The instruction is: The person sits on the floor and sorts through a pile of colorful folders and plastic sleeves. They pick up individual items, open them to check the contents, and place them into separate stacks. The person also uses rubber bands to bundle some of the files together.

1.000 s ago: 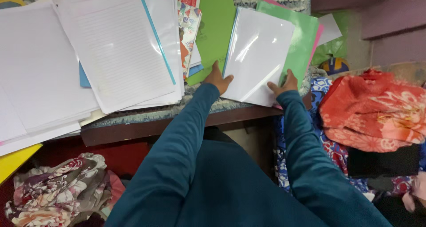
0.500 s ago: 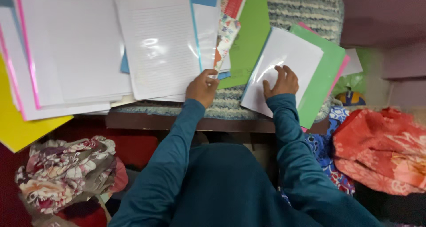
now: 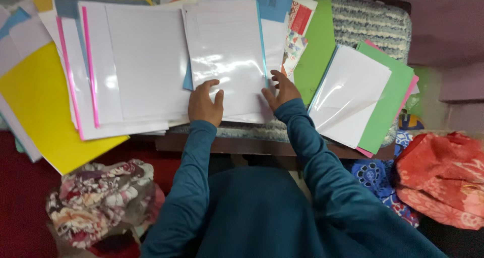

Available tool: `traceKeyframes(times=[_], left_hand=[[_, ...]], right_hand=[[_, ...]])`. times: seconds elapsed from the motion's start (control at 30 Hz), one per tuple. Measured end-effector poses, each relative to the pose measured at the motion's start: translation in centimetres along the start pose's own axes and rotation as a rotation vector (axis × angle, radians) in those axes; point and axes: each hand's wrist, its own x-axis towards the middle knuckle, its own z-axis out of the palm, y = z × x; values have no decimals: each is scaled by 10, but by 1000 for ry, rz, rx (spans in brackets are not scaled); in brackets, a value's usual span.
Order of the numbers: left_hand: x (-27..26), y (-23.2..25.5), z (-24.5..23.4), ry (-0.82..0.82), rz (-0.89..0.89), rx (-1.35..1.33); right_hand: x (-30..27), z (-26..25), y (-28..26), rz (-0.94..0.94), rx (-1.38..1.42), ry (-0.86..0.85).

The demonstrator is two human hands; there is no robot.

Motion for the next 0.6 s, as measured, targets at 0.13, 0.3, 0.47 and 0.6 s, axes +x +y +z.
traceKeyframes(times=[0.13,0.3,0.47,0.6], left_hand=[[12,-17,-10,-124,22,12],[17,-30,-14,-194,41,-22],[24,-39,-20,-250,71,-14],[34,-43,-32,-237,92,-45]], right_hand=[[9,31,-13,20,-159,51],[20,52,5,137,-189,141],[28,60,29,336,100,32],[28,55,17,236,633,30]])
